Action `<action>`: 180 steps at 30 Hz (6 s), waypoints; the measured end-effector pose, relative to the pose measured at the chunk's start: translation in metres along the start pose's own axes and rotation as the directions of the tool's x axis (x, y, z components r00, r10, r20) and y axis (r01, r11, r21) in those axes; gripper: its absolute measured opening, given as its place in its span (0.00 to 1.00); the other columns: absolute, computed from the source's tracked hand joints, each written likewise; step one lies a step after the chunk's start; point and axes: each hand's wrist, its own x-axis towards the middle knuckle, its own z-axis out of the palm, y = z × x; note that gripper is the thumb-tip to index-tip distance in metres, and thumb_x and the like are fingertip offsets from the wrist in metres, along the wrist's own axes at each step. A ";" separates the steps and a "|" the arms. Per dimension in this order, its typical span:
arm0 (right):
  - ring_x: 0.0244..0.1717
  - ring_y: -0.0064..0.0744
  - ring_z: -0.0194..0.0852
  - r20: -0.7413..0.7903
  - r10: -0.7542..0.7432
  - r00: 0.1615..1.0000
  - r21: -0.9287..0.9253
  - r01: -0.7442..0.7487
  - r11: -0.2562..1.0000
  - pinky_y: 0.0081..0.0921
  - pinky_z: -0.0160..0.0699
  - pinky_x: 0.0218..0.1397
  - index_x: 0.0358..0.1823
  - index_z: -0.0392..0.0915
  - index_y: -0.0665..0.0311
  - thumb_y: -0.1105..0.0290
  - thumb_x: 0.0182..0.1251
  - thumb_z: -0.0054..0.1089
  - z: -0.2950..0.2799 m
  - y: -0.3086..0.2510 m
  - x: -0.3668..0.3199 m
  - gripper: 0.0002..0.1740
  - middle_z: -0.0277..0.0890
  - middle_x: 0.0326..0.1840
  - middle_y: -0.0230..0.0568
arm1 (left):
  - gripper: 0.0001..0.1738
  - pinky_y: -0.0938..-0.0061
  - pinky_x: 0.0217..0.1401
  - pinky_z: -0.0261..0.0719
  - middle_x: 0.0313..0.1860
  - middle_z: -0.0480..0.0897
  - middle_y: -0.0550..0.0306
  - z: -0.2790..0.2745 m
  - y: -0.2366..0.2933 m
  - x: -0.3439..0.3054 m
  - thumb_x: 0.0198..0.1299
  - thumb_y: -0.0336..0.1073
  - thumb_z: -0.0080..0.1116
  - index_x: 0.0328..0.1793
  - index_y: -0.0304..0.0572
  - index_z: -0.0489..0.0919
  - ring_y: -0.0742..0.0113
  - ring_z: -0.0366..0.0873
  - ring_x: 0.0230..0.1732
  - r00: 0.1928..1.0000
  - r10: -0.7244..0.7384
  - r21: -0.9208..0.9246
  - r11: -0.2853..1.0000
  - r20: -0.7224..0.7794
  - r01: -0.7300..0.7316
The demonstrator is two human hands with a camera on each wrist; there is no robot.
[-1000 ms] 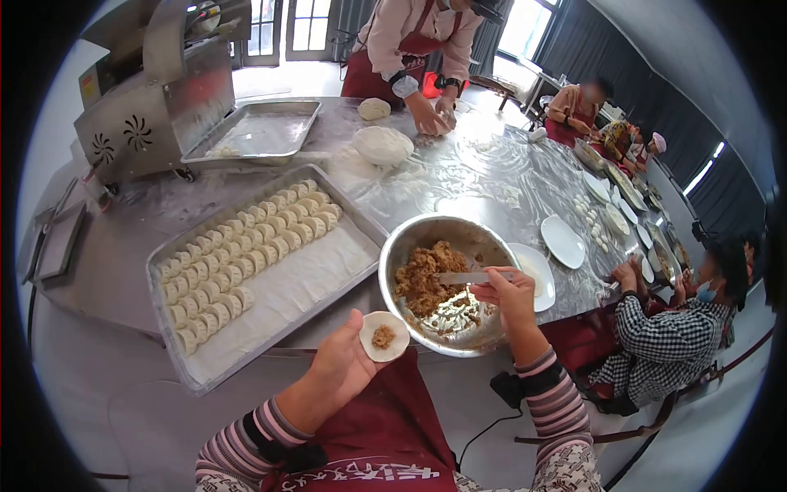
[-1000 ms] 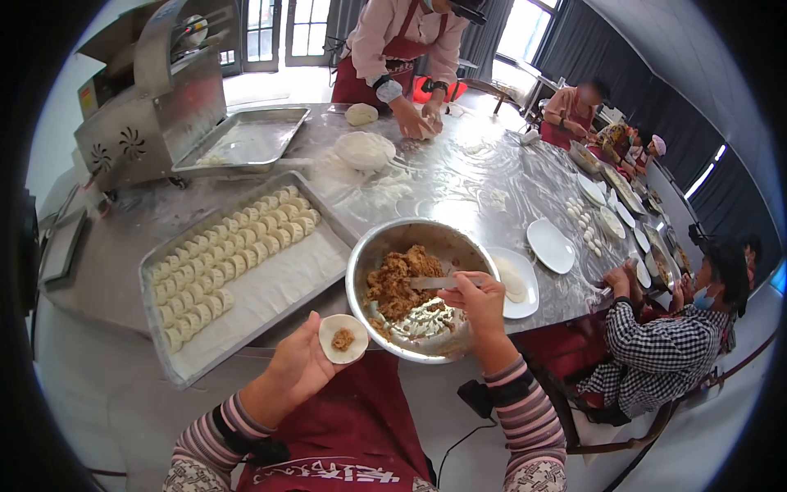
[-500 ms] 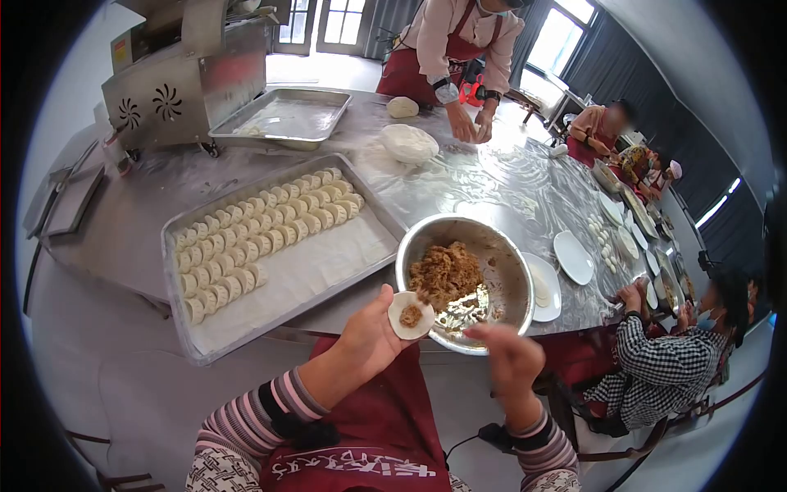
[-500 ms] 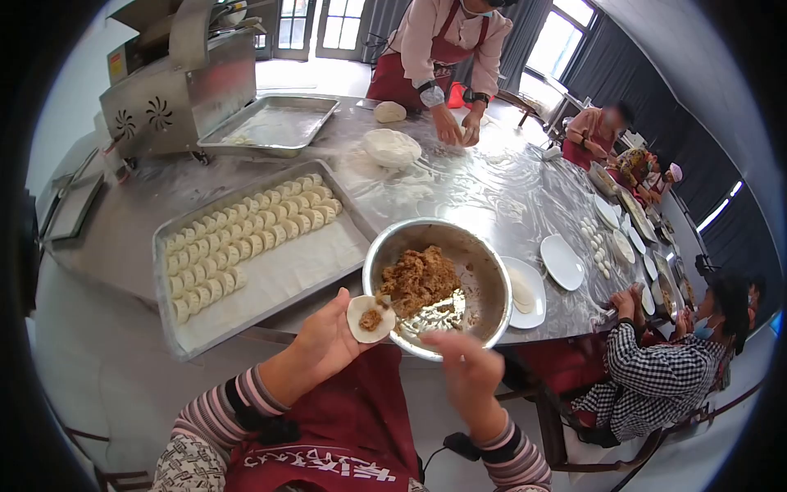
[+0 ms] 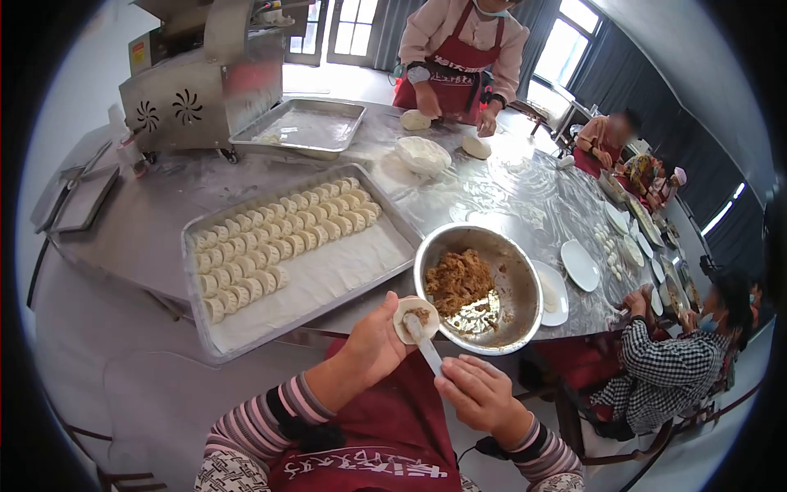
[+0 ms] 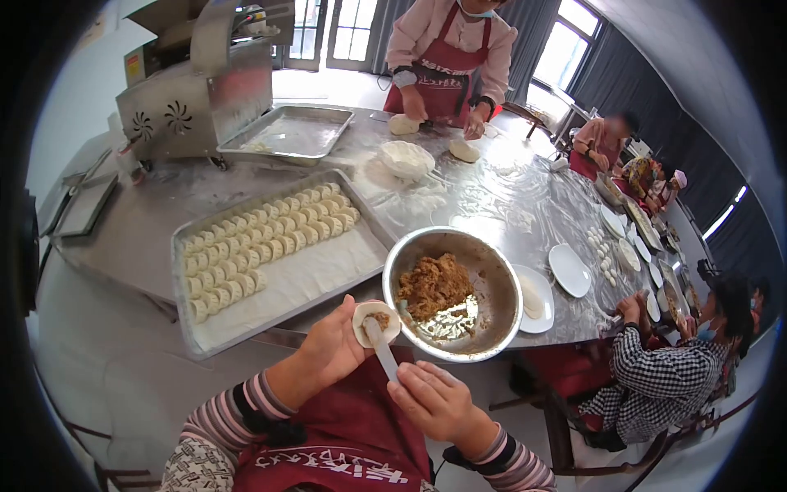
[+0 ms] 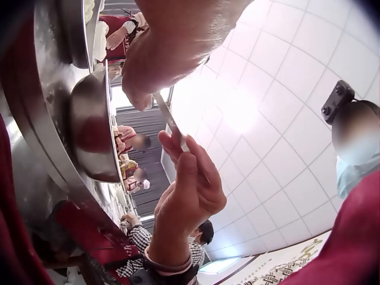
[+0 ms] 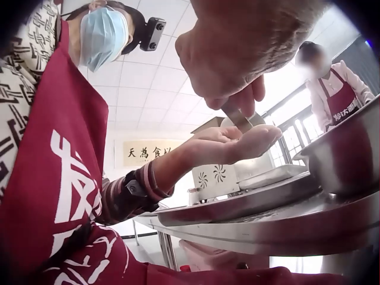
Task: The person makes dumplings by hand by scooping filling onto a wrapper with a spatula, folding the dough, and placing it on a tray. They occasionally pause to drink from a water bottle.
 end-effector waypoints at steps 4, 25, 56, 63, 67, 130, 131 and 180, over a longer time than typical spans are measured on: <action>0.43 0.41 0.84 -0.038 0.000 0.999 -0.050 -0.001 0.999 0.36 0.83 0.50 0.40 0.80 0.66 0.74 0.56 0.64 -0.004 -0.011 0.000 0.10 0.80 0.43 0.48 | 0.28 0.59 0.66 0.70 0.58 0.76 0.48 0.003 0.005 -0.008 0.75 0.53 0.30 0.62 0.37 0.68 0.56 0.74 0.60 1.000 0.013 -0.001 1.000 -0.013 -0.013; 0.33 0.45 0.86 0.257 0.901 0.350 0.876 -0.478 -0.064 0.32 0.85 0.37 0.40 0.77 0.75 0.76 0.68 0.53 -0.015 -0.001 0.017 0.08 0.82 0.33 0.48 | 0.35 0.59 0.69 0.68 0.62 0.74 0.43 -0.005 0.012 -0.038 0.73 0.58 0.31 0.65 0.31 0.68 0.52 0.72 0.64 0.983 -0.134 0.056 0.990 0.125 0.128; 0.39 0.46 0.81 0.201 0.581 0.788 0.047 -0.601 0.798 0.33 0.79 0.41 0.45 0.81 0.67 0.80 0.51 0.65 0.044 0.118 -0.032 0.17 0.80 0.39 0.49 | 0.33 0.63 0.70 0.67 0.62 0.75 0.44 -0.016 0.012 -0.033 0.74 0.55 0.34 0.66 0.31 0.68 0.56 0.71 0.65 0.999 -0.024 0.241 0.970 0.032 0.016; 0.61 0.52 0.71 0.008 0.238 0.971 0.186 -0.235 0.954 0.46 0.71 0.62 0.46 0.78 0.62 0.69 0.43 0.71 0.025 0.019 0.019 0.24 0.73 0.56 0.49 | 0.30 0.63 0.68 0.70 0.60 0.75 0.46 -0.018 0.011 -0.044 0.74 0.53 0.34 0.65 0.32 0.67 0.58 0.74 0.62 0.976 -0.182 0.000 0.983 0.120 0.184; 0.61 0.52 0.71 -0.018 0.177 0.984 0.248 -0.168 0.954 0.45 0.71 0.62 0.32 0.80 0.63 0.73 0.44 0.69 0.044 -0.010 0.023 0.11 0.76 0.54 0.48 | 0.29 0.65 0.65 0.71 0.59 0.76 0.50 -0.017 0.002 -0.055 0.74 0.52 0.36 0.65 0.33 0.67 0.61 0.74 0.60 0.978 -0.184 -0.023 0.982 0.096 0.187; 0.33 0.25 0.82 0.155 0.807 0.570 0.716 -0.628 0.306 0.21 0.80 0.34 0.36 0.80 0.69 0.80 0.56 0.68 0.071 -0.048 -0.009 0.08 0.82 0.33 0.40 | 0.20 0.80 0.54 0.75 0.51 0.79 0.56 -0.035 -0.035 -0.085 0.62 0.21 0.56 0.61 0.36 0.71 0.75 0.76 0.51 0.938 0.286 0.876 0.378 0.197 -0.299; 0.33 0.26 0.82 0.135 0.786 0.603 0.671 -0.640 0.376 0.21 0.80 0.34 0.36 0.80 0.69 0.80 0.55 0.68 0.069 -0.047 -0.008 0.08 0.82 0.33 0.40 | 0.21 0.80 0.54 0.75 0.51 0.79 0.55 -0.031 -0.035 -0.086 0.62 0.21 0.56 0.61 0.36 0.70 0.74 0.76 0.52 0.949 0.281 0.853 0.451 0.144 -0.263; 0.34 0.39 0.78 -0.115 0.730 0.673 0.521 -0.585 0.622 0.37 0.77 0.43 0.35 0.79 0.65 0.79 0.47 0.70 0.074 -0.052 0.004 0.12 0.78 0.32 0.39 | 0.22 0.72 0.61 0.77 0.58 0.77 0.48 -0.029 -0.031 -0.088 0.60 0.19 0.57 0.62 0.32 0.71 0.62 0.77 0.58 0.909 0.403 0.759 0.557 0.108 -0.337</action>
